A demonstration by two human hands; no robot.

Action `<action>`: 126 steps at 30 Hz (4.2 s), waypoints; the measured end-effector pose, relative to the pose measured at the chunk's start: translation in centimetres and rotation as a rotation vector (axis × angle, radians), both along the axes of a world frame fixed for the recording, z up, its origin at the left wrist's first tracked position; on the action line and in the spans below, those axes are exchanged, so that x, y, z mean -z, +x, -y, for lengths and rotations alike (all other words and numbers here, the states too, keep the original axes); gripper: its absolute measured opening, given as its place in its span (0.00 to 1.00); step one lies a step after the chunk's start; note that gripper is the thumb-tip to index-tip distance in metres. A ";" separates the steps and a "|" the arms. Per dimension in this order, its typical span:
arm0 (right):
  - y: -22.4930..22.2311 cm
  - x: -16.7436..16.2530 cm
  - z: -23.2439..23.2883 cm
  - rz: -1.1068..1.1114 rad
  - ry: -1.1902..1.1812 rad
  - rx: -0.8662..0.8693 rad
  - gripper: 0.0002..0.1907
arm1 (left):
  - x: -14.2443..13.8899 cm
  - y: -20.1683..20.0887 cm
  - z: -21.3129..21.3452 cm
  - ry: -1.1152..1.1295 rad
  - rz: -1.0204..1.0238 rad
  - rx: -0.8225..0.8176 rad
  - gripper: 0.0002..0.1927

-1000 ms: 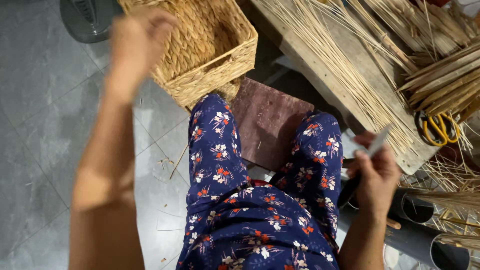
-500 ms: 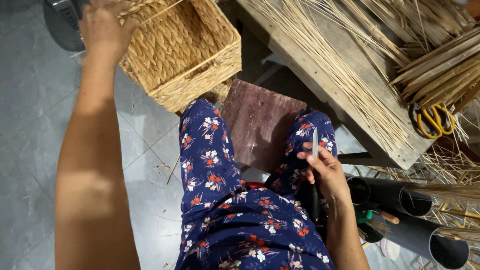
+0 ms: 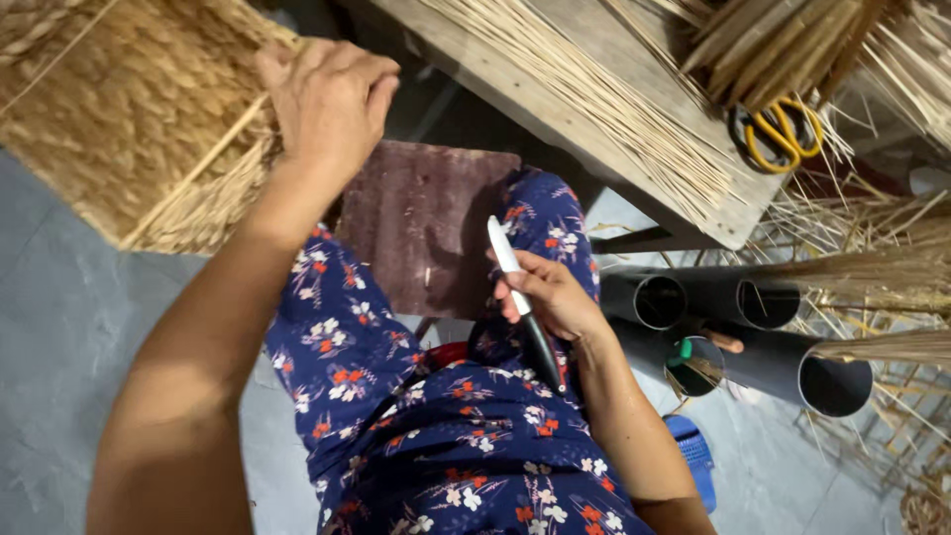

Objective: The person sits on the floor and uses a knife to sharpen thin wooden sticks one by one. They pick up sticks from a pile, scrape the knife along the stick to form a point, and place the finished sticks into a woven basket.

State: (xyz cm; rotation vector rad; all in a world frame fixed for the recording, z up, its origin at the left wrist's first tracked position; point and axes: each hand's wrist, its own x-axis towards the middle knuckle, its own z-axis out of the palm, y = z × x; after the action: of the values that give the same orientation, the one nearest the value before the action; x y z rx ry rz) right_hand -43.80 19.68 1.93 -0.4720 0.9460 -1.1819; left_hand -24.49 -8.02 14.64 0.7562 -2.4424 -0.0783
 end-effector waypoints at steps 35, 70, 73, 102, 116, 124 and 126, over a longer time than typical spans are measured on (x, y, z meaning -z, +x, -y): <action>-6.3 1.1 1.0 0.630 -0.040 -0.101 0.29 | 14.2 -29.7 3.1 0.147 0.507 0.377 0.34; -6.7 1.0 -1.6 0.722 -0.139 -0.020 0.31 | 12.9 -31.3 3.1 -0.008 0.279 0.574 0.14; -6.6 1.0 -1.7 0.709 -0.143 -0.016 0.31 | 13.7 -31.1 2.4 -0.034 0.230 0.545 0.12; -5.5 0.1 -0.9 0.639 -0.117 -0.023 0.34 | 11.9 -28.5 -0.9 -0.066 0.110 0.315 0.15; -4.4 0.1 -1.5 0.506 -0.122 0.034 0.31 | 3.8 -22.8 -11.1 0.051 -0.295 0.515 0.07; -2.7 0.0 -2.2 0.167 -0.105 0.131 0.25 | 1.9 -11.1 -10.4 0.514 -0.622 0.392 0.10; -2.4 0.0 -2.3 0.106 -0.095 0.137 0.23 | 1.9 -8.6 -9.8 0.664 -0.714 0.299 0.09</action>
State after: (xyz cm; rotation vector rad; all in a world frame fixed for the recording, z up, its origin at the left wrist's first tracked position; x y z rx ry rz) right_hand -46.17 22.01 1.93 -0.4212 0.8442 -1.3672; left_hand -33.05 1.82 12.76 0.4846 -1.7922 -1.1136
